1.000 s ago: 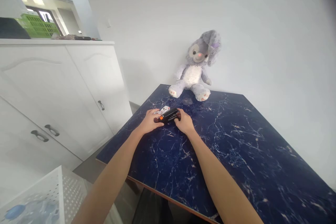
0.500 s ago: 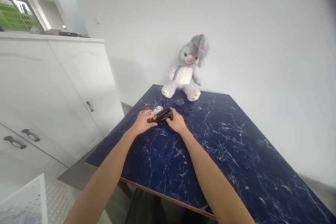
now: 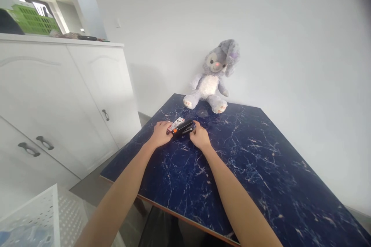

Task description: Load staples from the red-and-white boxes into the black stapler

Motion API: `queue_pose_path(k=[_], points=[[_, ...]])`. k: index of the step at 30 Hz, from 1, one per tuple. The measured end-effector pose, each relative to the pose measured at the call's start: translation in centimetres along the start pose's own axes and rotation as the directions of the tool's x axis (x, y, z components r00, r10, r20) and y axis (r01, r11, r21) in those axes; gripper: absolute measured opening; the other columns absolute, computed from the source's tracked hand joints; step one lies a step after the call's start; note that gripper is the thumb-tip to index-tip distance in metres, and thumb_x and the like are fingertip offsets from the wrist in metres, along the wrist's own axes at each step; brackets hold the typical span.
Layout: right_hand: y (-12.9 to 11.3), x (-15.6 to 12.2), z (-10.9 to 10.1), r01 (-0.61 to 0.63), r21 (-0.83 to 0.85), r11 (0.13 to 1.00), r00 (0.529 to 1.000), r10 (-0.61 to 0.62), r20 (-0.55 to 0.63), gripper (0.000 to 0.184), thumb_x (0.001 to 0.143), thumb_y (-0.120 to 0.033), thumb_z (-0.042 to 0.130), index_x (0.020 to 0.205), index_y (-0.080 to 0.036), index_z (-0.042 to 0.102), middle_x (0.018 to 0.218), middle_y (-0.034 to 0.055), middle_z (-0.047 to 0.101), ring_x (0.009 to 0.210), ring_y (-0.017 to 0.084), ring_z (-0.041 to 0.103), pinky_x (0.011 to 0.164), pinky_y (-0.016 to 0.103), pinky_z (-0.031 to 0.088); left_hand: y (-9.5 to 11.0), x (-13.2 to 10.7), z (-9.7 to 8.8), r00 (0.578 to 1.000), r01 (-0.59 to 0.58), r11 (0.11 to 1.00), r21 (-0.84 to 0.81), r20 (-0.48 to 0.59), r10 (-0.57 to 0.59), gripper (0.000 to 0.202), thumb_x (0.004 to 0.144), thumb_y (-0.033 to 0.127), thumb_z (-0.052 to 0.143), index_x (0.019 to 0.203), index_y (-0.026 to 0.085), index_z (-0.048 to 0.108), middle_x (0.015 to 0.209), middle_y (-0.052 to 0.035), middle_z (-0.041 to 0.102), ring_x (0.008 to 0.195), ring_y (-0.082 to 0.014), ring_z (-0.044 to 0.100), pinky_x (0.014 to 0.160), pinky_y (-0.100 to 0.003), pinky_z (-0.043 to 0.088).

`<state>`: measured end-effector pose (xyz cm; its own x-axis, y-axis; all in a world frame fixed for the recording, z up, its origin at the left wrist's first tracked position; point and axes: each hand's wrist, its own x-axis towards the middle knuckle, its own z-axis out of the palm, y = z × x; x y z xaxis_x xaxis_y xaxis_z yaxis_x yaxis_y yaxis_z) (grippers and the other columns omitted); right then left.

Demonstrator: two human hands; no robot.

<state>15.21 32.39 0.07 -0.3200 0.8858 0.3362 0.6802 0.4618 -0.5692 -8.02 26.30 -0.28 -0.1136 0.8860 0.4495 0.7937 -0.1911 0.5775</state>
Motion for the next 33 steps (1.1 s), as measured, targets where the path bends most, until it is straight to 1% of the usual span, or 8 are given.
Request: queue_pose_path(k=[4,8,12,18,25,27,30,33], points=[[0.1,-0.1,0.4,0.061,-0.032,0.998,0.997,-0.062,-0.046,0.060,0.085,-0.015,0.053,0.145,-0.014,0.046,0.091,0.0061,0.075,0.103,0.026,0.066,0.094,0.033,0.048,0.7,0.2,-0.7,0.997,-0.007,0.999,0.046,-0.072,0.010,0.037,0.074,0.023,0.071,0.111,0.025,0.074,0.109,-0.0089,0.074,0.118,-0.0367,0.056,0.104,-0.053,0.041],[0.6,0.2,0.6,0.088,-0.011,0.996,0.995,-0.089,-0.042,0.060,0.086,-0.015,0.052,0.145,-0.014,0.045,0.090,0.0050,0.076,0.104,0.025,0.066,0.098,0.035,0.048,1.8,0.2,-1.5,0.975,0.006,0.998,0.056,-0.222,0.007,0.032,0.084,0.025,0.063,0.115,0.024,0.070,0.115,-0.0080,0.072,0.114,-0.0313,0.059,0.101,-0.048,0.046],[0.8,0.3,0.8,0.148,0.047,0.988,0.989,-0.147,-0.025,0.063,0.085,-0.013,0.050,0.148,-0.011,0.042,0.095,0.0068,0.077,0.117,0.026,0.062,0.104,0.038,0.046,3.5,-0.3,-1.7,0.936,-0.167,0.984,0.069,-0.302,0.180,0.030,0.085,0.023,0.062,0.114,0.023,0.067,0.116,-0.0062,0.072,0.108,-0.0270,0.061,0.100,-0.044,0.048],[0.8,0.4,0.8,0.164,0.206,0.965,0.985,-0.172,0.021,0.074,0.080,-0.007,0.047,0.153,-0.011,0.034,0.097,0.0056,0.079,0.123,0.024,0.061,0.113,0.041,0.039,5.7,-1.1,-0.9,0.911,-0.394,0.915,0.085,-0.092,0.401,0.028,0.081,0.023,0.066,0.109,0.024,0.068,0.113,-0.0050,0.072,0.109,-0.0277,0.058,0.101,-0.047,0.046],[1.8,0.8,-0.2,-0.157,0.286,0.945,0.963,0.211,-0.170,0.050,0.087,-0.015,0.039,0.135,-0.016,0.050,0.094,0.0044,0.078,0.084,0.020,0.071,0.080,0.030,0.051,6.1,-1.6,0.6,0.861,-0.509,0.842,0.180,0.112,0.496,0.014,0.080,0.024,0.070,0.093,0.027,0.075,0.132,-0.0071,0.061,0.122,-0.0312,0.053,0.107,-0.051,0.042],[1.5,0.5,-0.2,-0.133,0.231,0.964,0.970,0.174,-0.169,0.032,0.084,-0.017,0.044,0.112,-0.020,0.061,0.085,0.0022,0.075,0.075,0.019,0.067,0.072,0.028,0.048,5.7,-1.4,0.6,0.887,-0.460,0.868,0.189,0.054,0.458,0.018,0.083,0.027,0.068,0.100,0.026,0.075,0.139,-0.0076,0.056,0.126,-0.0310,0.051,0.109,-0.049,0.041],[0.5,-0.2,0.0,0.010,0.126,0.992,0.994,0.003,-0.105,0.007,0.077,-0.017,0.054,0.074,-0.022,0.058,0.071,0.0001,0.064,0.068,0.017,0.059,0.067,0.027,0.041,3.9,-0.7,-0.1,0.970,-0.178,0.947,0.266,-0.117,0.215,0.029,0.088,0.024,0.060,0.114,0.024,0.072,0.140,-0.0099,0.056,0.128,-0.0302,0.051,0.110,-0.047,0.040],[-0.1,-0.8,0.3,0.190,0.066,0.980,0.982,-0.189,-0.030,0.012,0.076,-0.016,0.056,0.066,-0.022,0.052,0.077,0.0009,0.059,0.070,0.016,0.054,0.067,0.027,0.039,1.4,0.1,-0.8,0.994,0.058,0.940,0.338,-0.105,-0.024,0.035,0.086,0.026,0.064,0.120,0.022,0.071,0.129,-0.0129,0.065,0.120,-0.0337,0.056,0.106,-0.049,0.042]])
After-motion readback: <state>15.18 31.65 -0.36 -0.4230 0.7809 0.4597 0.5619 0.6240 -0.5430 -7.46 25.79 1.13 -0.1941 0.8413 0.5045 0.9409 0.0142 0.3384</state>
